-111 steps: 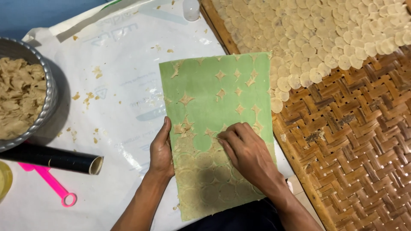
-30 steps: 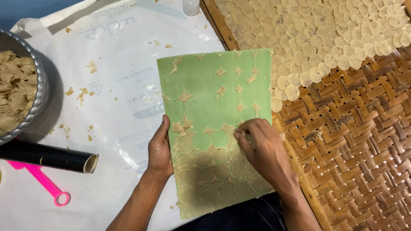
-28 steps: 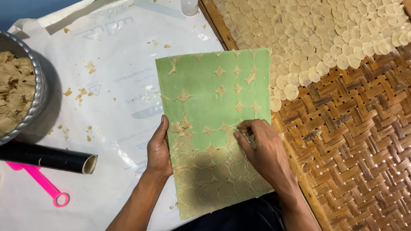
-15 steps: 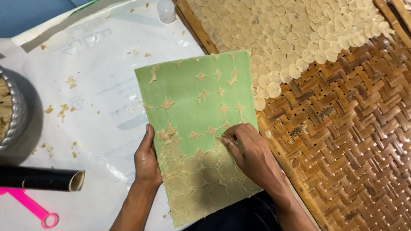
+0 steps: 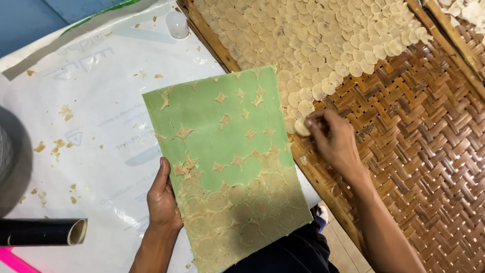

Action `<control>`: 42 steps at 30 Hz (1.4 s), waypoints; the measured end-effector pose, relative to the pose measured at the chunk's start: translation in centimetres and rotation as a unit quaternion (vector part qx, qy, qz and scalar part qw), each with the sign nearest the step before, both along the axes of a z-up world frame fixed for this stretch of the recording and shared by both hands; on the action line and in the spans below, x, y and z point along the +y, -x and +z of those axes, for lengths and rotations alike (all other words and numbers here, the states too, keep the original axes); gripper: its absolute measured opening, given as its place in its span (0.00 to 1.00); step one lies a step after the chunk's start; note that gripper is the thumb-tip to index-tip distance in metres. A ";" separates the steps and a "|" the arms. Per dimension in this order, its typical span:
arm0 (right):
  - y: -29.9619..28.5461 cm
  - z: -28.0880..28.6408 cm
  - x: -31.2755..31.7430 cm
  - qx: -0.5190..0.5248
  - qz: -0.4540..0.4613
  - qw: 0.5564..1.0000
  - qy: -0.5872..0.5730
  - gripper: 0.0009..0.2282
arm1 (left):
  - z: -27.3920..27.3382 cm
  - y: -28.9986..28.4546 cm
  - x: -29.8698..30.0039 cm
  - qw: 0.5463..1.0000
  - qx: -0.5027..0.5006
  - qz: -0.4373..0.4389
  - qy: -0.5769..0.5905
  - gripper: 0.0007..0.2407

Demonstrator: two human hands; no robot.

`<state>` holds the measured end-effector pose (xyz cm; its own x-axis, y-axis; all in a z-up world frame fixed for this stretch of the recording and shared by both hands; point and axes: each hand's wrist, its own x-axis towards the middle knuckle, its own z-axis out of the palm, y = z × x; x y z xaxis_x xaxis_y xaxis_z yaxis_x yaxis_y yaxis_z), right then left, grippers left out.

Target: Peeling small circular pieces of cracker dough from a green sheet and arranging them on a woven drying tray.

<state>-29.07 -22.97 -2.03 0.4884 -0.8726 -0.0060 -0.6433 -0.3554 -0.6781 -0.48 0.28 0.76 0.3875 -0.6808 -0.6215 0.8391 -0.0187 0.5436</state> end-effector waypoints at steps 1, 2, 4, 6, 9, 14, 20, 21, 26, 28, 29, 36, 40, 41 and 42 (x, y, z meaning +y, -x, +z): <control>0.2 -0.4 -0.7 0.000 0.001 1.000 0.001 0.05 | 0.0 0.0 0.0 1.000 0.000 0.001 0.001 0.21; 0.4 -0.7 -1.4 -0.022 -0.010 0.999 0.040 0.04 | 0.1 0.1 -0.1 1.000 0.002 0.001 -0.003 0.21; 0.5 -1.4 -2.4 -0.047 -0.022 0.996 0.076 0.04 | -0.1 0.0 0.1 1.000 0.002 0.000 -0.010 0.21; 0.5 -1.9 -3.4 -0.040 -0.057 0.993 0.098 0.04 | -0.5 -0.1 0.2 1.000 0.002 -0.003 0.023 0.20; 0.0 -1.8 -3.8 -0.068 -0.062 0.982 0.163 0.02 | -0.7 -0.1 0.2 1.000 -0.001 -0.005 0.023 0.21; -0.8 0.2 -2.4 -0.030 -0.071 0.979 0.191 0.06 | -0.4 -0.1 0.1 1.000 -0.002 -0.005 0.021 0.21; -1.5 2.2 0.3 0.026 -0.048 0.977 0.205 0.14 | -1.0 0.1 -0.2 0.999 0.002 0.038 -0.025 0.22; -1.6 3.0 0.9 0.025 -0.053 0.975 0.216 0.14 | -1.9 0.1 -0.2 0.998 -0.007 0.054 -0.026 0.22; -3.6 2.1 3.9 -0.023 0.031 0.983 0.182 0.13 | -1.5 -0.3 -0.8 0.997 0.012 0.078 0.008 0.22; -4.9 3.0 5.1 -0.039 0.062 0.985 0.157 0.12 | -1.7 -0.4 -0.6 0.996 0.017 0.084 0.017 0.22; -5.3 3.8 5.3 -0.031 0.079 0.982 0.170 0.12 | -1.7 -0.5 -0.5 0.996 0.015 0.084 0.019 0.21; -5.3 2.3 6.4 -0.036 0.174 0.967 0.182 0.08 | -1.2 -0.3 -0.6 0.995 0.025 0.092 0.010 0.22; -6.6 2.0 8.7 -0.059 0.254 0.956 0.138 0.12 | -0.7 0.0 -0.7 0.995 0.017 0.094 0.004 0.22; -7.2 2.4 9.2 -0.034 0.265 0.953 0.144 0.12 | -0.7 -0.1 -0.6 0.996 0.012 0.094 0.002 0.22; -7.7 2.8 9.7 -0.010 0.275 0.950 0.150 0.12 | -0.8 -0.1 -0.6 0.996 0.007 0.093 0.000 0.22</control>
<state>-21.38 -13.29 0.82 0.8688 -0.4458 0.2155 -0.2923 -0.8130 -0.5036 -0.39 -0.31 0.00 0.4983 -0.5979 -0.6278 0.8356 0.1380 0.5318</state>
